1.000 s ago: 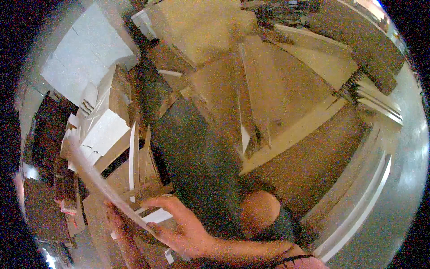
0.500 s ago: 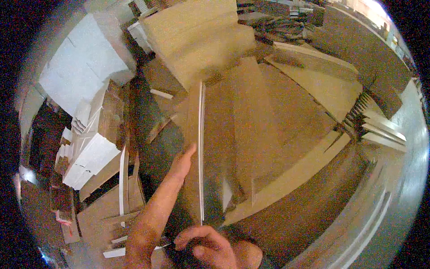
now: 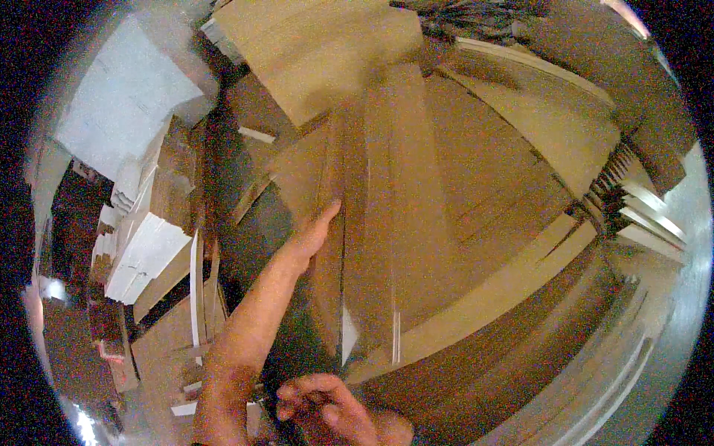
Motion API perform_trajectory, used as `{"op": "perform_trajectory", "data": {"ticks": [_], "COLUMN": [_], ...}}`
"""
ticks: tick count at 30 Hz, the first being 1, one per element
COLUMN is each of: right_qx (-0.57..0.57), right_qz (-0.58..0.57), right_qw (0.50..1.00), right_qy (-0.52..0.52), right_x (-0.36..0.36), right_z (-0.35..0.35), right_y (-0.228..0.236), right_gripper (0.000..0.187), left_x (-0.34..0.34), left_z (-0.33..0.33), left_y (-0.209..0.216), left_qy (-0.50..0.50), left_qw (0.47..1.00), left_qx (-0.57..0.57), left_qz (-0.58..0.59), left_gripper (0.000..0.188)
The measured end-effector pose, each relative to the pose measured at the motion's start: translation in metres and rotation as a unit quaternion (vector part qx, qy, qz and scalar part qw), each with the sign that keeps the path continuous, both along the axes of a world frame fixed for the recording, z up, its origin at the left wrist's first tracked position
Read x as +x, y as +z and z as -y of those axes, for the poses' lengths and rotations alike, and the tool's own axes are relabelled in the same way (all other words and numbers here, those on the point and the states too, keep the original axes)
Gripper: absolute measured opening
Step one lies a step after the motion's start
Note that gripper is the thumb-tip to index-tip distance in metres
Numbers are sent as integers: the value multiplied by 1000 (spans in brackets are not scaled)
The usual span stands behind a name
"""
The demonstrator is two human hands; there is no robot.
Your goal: The person sorts through and organizes white and brown wooden furniture components on the floor of a warehouse by hand.
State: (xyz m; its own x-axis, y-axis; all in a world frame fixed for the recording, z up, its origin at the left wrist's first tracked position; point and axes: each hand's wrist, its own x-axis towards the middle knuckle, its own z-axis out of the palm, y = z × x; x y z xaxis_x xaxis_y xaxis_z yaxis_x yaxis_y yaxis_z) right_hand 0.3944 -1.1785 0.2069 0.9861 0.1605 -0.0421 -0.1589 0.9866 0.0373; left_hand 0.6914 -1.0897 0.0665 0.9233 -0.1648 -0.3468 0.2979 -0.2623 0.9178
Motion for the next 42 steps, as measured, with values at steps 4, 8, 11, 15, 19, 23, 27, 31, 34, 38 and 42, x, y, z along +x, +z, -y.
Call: {"op": "perform_trajectory", "data": {"ticks": [4,8,11,15,19,23,27,31,34,38,42], "right_qx": [-14,13,12,14,17,17,7,-8,-6,-17,-5], "right_qz": [21,24,19,64,21,20,5,-6,-10,14,-5], "right_qw": [1000,1000,1000,998,1000,1000,1000,1000,1000,999,1000], "right_qy": [-10,-2,2,-10,-3,7,10,-2,-12,-23,3], "right_x": [0,-5,-8,-8,-8,-5,-4,-1,2,6,6], "right_z": [3,3,5,-7,-5,-8,-14,-13,-12,-6,-9], "right_y": [0,6,5,-10,1,-3,-5,-3,0,-1,-5], "right_gripper": [38,37,37,35,32,31,33,33,33,34,35], "left_x": [8,-4,-27,-30,-24,-22,-13,-10,1,19,23], "left_z": [7,-2,21,24,4,9,8,12,-5,-26,-36], "left_y": [7,3,38,52,42,35,29,37,26,28,34], "left_qy": [-19,16,32,30,-24,33,19,38,26,-10,-29], "left_qw": [994,999,996,970,974,980,998,998,989,987,992], "left_qx": [96,36,73,221,195,188,63,-12,-109,-111,-49], "left_qz": [-42,6,31,93,111,53,5,-42,-99,-114,-114], "left_gripper": [75,75,78,87,92,85,75,74,76,77,55]}}
